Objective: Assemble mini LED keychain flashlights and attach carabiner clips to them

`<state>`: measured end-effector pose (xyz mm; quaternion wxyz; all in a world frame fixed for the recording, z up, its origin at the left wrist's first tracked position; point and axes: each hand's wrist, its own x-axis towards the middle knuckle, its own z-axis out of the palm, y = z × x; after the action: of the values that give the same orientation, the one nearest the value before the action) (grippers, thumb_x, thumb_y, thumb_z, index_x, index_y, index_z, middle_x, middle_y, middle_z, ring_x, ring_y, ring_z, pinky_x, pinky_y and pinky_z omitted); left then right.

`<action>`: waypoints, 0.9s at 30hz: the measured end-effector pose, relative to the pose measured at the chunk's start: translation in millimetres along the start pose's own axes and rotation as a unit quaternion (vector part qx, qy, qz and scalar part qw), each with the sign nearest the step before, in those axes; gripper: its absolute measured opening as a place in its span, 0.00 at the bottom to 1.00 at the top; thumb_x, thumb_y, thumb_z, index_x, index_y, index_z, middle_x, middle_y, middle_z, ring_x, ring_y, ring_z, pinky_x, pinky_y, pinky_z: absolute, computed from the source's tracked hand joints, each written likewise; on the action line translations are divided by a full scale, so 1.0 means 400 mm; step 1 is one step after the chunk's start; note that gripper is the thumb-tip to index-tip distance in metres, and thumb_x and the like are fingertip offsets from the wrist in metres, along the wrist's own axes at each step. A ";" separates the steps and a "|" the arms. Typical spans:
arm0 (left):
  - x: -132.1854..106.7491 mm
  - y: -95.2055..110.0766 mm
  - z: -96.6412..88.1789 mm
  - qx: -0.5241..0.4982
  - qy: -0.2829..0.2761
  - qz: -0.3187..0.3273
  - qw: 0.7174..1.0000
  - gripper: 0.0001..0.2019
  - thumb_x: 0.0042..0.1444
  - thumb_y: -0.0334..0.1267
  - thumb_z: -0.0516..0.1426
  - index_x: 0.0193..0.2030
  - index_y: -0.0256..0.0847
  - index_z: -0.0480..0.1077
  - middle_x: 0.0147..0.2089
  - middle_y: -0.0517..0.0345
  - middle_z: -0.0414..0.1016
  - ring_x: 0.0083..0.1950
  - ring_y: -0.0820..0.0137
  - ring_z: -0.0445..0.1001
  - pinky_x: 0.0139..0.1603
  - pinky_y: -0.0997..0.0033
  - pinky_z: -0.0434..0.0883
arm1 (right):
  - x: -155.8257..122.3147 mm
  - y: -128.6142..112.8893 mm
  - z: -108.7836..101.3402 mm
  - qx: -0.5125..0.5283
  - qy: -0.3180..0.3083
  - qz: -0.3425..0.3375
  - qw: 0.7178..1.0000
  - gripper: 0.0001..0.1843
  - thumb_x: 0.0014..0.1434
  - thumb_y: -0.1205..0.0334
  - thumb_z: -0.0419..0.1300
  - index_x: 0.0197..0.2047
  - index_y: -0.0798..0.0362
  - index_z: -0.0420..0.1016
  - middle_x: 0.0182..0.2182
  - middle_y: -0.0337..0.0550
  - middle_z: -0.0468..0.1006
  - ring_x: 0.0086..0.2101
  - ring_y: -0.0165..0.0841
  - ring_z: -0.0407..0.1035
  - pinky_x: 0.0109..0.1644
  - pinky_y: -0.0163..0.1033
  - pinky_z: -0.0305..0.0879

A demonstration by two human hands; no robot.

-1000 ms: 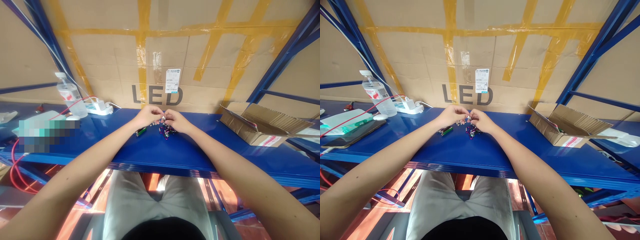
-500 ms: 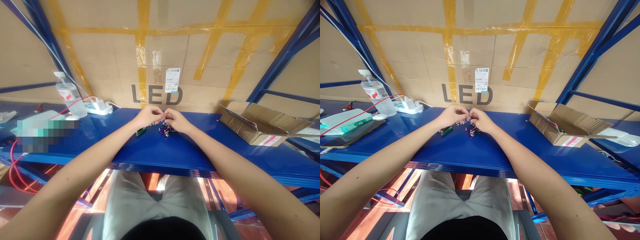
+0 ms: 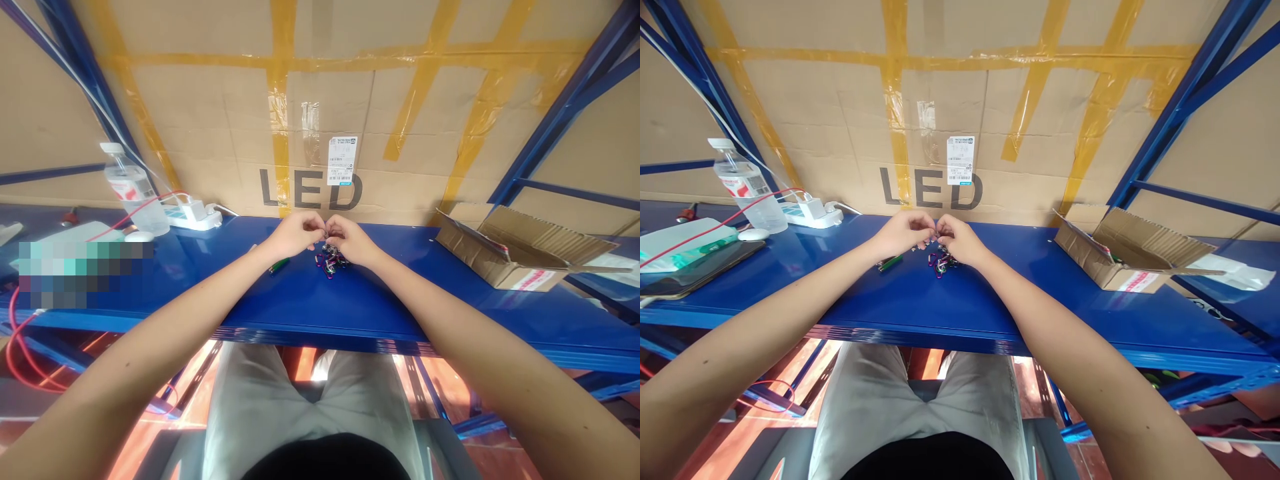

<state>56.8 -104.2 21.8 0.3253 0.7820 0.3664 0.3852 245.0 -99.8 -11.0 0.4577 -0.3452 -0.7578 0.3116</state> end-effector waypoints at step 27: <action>0.024 -0.111 -0.068 0.336 -0.124 0.137 0.923 0.09 0.56 0.35 0.59 0.38 0.42 0.83 0.37 0.50 0.80 0.36 0.64 0.76 0.39 0.67 0.67 | -0.005 -0.010 -0.006 -0.003 -0.067 -0.006 0.998 0.08 0.52 0.68 0.62 0.36 0.52 0.80 0.40 0.44 0.82 0.44 0.39 0.75 0.55 0.50 0.68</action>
<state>23.7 -67.2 3.7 0.0300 0.9297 0.3201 0.1800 246.8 -103.2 -7.9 0.4067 -0.3200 -0.7899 0.3291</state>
